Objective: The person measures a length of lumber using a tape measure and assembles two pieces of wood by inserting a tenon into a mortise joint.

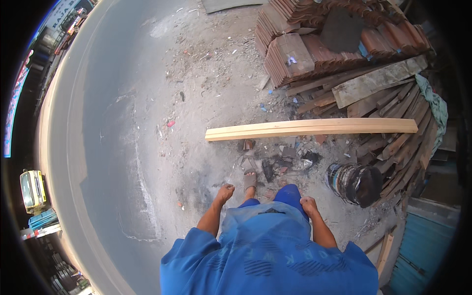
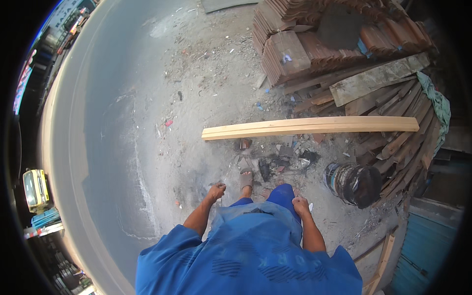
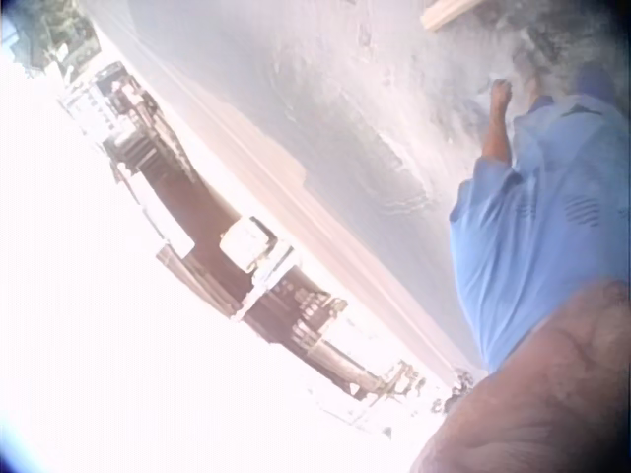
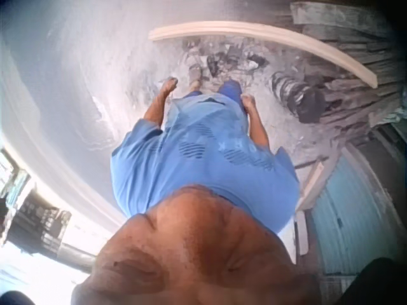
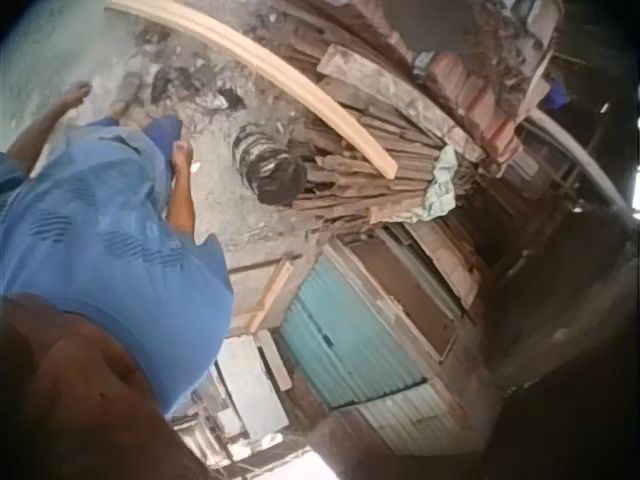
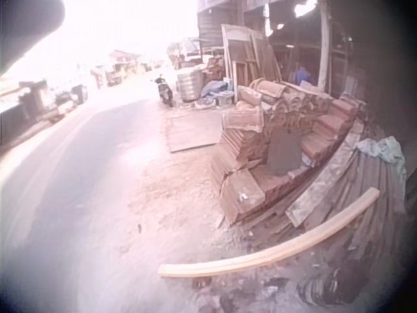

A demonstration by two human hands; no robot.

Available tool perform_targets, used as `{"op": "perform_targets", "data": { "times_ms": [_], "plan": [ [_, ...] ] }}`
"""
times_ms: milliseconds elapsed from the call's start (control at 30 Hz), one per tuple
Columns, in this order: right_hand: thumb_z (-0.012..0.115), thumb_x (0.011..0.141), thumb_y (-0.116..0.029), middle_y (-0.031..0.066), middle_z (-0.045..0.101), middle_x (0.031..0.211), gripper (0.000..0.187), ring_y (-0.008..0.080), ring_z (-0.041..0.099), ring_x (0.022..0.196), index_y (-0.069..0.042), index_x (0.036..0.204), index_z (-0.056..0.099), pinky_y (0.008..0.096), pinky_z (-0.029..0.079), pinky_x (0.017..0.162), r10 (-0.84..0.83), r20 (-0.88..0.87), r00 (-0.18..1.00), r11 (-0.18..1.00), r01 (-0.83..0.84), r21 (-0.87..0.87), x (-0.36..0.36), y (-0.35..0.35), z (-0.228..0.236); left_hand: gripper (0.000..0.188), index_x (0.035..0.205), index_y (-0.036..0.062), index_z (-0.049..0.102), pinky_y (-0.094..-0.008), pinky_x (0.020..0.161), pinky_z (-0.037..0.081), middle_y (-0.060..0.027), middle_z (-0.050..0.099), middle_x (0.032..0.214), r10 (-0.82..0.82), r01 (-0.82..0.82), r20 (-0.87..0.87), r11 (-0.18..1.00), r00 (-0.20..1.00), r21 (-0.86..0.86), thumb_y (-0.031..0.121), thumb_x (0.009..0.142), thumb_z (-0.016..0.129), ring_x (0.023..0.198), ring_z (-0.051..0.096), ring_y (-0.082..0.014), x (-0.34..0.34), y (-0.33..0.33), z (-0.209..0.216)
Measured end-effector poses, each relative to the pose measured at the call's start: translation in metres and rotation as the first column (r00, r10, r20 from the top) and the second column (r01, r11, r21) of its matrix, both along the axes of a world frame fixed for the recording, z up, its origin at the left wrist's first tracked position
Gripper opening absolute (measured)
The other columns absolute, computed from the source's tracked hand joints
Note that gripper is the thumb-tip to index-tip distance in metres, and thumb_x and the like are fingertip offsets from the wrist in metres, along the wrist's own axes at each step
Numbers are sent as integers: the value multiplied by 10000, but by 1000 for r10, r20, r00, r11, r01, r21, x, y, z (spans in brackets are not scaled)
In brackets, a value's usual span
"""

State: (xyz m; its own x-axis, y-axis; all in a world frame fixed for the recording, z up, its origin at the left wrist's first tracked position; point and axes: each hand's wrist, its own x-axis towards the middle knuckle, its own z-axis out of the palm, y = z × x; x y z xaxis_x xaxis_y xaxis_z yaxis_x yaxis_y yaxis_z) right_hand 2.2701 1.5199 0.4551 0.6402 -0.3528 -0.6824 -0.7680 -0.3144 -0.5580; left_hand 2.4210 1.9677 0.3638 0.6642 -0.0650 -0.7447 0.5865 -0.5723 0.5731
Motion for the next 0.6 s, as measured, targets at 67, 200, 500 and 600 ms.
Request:
{"op": "perform_targets", "data": {
  "times_ms": [67,200,500,600],
  "plan": [
    [652,873,-175,82,690,805,212,169,625,690,5,958,726,335,501,617,-179,-15,984,984,179,-1,8,-14,6,396,1112,-12,709,-317,562,485,-59,649,686,77,-100,-186,988,980,-114,316,901,636,594,594,-161,2,10,-6],
    [684,856,-197,73,699,801,233,160,617,658,-2,974,730,329,491,560,-314,-65,947,949,316,23,44,-36,8,216,821,63,650,-315,510,436,-7,569,657,-46,13,-201,987,979,-160,259,910,635,537,514,-149,21,25,8],
    [711,903,-332,62,686,784,276,178,633,642,-57,927,703,339,495,566,-709,-107,697,662,710,239,66,-175,-43,193,883,64,609,-291,410,369,-20,539,687,26,-70,-248,983,968,-172,248,940,608,481,506,-147,147,-104,40],
    [694,911,-383,70,672,753,330,194,630,646,-54,892,697,368,492,566,-730,-76,679,658,728,192,102,-248,-36,208,1044,53,635,-279,430,409,-36,580,723,52,-91,-264,987,963,-136,239,963,593,510,561,-162,173,-160,49]
  ]
}}
